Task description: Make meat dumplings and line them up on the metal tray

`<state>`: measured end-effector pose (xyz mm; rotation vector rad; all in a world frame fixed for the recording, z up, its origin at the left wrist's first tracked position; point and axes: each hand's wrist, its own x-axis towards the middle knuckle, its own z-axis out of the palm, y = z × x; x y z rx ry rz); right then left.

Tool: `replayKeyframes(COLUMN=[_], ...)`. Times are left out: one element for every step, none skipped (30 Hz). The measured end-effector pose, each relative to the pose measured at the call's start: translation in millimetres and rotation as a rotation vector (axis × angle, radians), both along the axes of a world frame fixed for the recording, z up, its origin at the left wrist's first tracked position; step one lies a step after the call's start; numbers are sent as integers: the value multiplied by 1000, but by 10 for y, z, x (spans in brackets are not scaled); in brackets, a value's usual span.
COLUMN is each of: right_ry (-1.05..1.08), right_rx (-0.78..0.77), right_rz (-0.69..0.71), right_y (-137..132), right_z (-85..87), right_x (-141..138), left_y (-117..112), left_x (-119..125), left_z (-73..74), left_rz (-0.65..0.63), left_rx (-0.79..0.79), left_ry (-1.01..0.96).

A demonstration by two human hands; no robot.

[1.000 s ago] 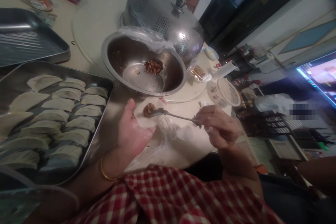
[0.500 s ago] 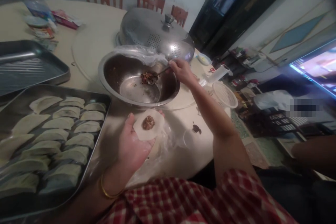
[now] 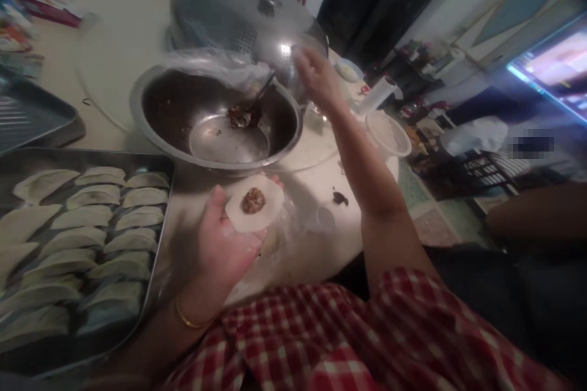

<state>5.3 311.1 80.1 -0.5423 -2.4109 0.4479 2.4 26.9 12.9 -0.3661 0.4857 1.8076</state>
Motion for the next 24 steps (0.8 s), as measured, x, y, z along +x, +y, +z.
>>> replayKeyframes(right_ry=[133,265,307,323,321,296,245,174,90,8,-64,-127,-186,-239,-288,-333,-370,-397,-414,-421,-415,-395,-359,-309], right_rx=[26,63,87,96,112,108,93,78,64,52,44,42,40,38,35,28,21,14,9,7,10,18,28,42], right_rz=[-40,-55,-64,-120,-197,-269,-299,-313,-319,-323,-331,-342,-352,-361,-366,-363,-355,-343,-326,-307,-293,-289,-297,-313], right_y=[-131,-298,-494,-706,-921,-1122,-1298,-1439,-1544,-1613,-1651,-1665,-1662,-1648,-1627,-1602,-1576,-1550,-1524,-1498,-1473,-1452,-1436,-1427], right_z=[28,23,-22,-108,-233,-387,-557,-729,-886,-1017,-1115,-1179,-1212,-1223,-1219,-1210,-1202,-1199,-1203,-1211,-1222,-1232,-1237,-1234], right_x=[289,600,915,1218,1492,1730,1925,2077,2188,2262,2305,2323,2322,2306,2280,2249,2217,2187,2163,2149,2148,2160,2186,2224], left_y=[8,15,21,25,25,22,14,3,-11,-29,-48,-68,-88,-107,-125,-141,-155,-166,-174,-179,-182,-182,-179,-174], left_x=[17,37,61,90,122,158,198,241,286,332,378,423,465,504,538,569,596,620,640,658,673,685,695,702], left_z=[20,36,48,55,58,58,56,53,51,49,48,49,51,54,58,63,69,74,78,81,81,79,75,69], left_rz=[1,12,19,21,14,-8,-42,-83,-121,-154,-178,-193,-201,-204,-202,-197,-188,-181,-174,-169,-165,-163,-161,-161], left_rx=[-20,-34,-35,-19,3,24,41,48,47,43,33,22,11,1,-7,-13,-20,-24,-27,-28,-29,-25,-23,-21], left_ry=[14,36,61,88,115,135,148,154,153,150,147,144,143,145,150,157,165,173,178,175,167,158,152,153])
